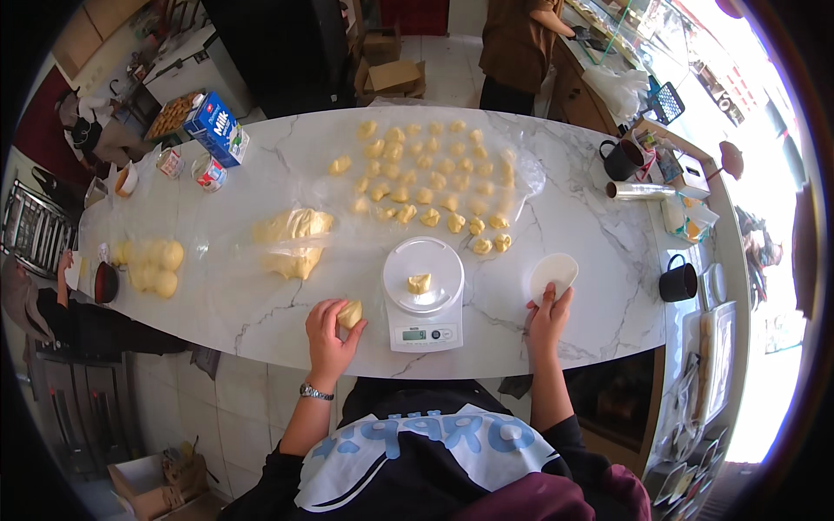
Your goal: The person weighs small pieces of dough on a digital scale, taking them from a plastic bag and placing them on a small plastic lid on the scale, then arranging the weighed pieces on a plastic sheet.
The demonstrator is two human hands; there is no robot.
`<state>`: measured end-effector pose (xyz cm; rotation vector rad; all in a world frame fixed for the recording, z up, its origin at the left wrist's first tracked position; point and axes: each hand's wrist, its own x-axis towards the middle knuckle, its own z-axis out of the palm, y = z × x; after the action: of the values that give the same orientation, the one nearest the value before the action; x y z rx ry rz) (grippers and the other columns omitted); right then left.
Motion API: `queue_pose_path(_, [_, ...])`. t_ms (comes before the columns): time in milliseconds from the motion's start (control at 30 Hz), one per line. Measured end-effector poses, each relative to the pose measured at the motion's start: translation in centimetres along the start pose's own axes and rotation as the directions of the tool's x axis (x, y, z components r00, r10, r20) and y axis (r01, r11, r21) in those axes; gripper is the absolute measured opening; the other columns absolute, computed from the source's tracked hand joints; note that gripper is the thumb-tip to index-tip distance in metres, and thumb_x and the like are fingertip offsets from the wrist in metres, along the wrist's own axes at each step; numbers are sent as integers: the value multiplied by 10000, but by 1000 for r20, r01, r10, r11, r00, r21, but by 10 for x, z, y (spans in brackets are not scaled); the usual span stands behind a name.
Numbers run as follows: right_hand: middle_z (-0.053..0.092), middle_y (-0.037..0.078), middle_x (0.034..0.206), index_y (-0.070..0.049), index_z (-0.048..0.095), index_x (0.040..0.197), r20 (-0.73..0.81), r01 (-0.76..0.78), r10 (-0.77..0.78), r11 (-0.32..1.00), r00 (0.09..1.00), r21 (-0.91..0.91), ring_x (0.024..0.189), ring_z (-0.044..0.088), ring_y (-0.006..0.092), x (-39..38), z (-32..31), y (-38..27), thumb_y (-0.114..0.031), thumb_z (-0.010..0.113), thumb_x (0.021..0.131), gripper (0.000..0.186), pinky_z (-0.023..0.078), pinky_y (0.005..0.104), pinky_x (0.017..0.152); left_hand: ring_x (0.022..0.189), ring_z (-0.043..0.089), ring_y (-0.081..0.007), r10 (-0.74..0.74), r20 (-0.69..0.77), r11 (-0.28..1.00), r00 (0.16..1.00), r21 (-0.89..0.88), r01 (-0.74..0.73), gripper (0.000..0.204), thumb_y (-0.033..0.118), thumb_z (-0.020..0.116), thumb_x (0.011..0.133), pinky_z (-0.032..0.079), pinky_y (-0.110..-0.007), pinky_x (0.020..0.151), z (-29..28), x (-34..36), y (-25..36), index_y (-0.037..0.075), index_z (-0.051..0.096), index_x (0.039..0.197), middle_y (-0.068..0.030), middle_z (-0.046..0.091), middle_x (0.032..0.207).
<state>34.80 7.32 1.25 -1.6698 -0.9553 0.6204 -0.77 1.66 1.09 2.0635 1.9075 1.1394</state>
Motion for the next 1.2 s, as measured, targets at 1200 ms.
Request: queue_pose_path(1200, [647, 19, 874, 12, 660, 861, 422, 1, -224, 884, 879, 467, 620, 541, 131, 168, 130, -139, -179, 654, 881, 192, 424, 243, 590, 862, 610, -210, 454, 797, 880, 399, -471, -61, 281, 113, 619, 834, 501, -324, 807, 153, 239, 151, 26, 591, 1100, -124, 627, 944])
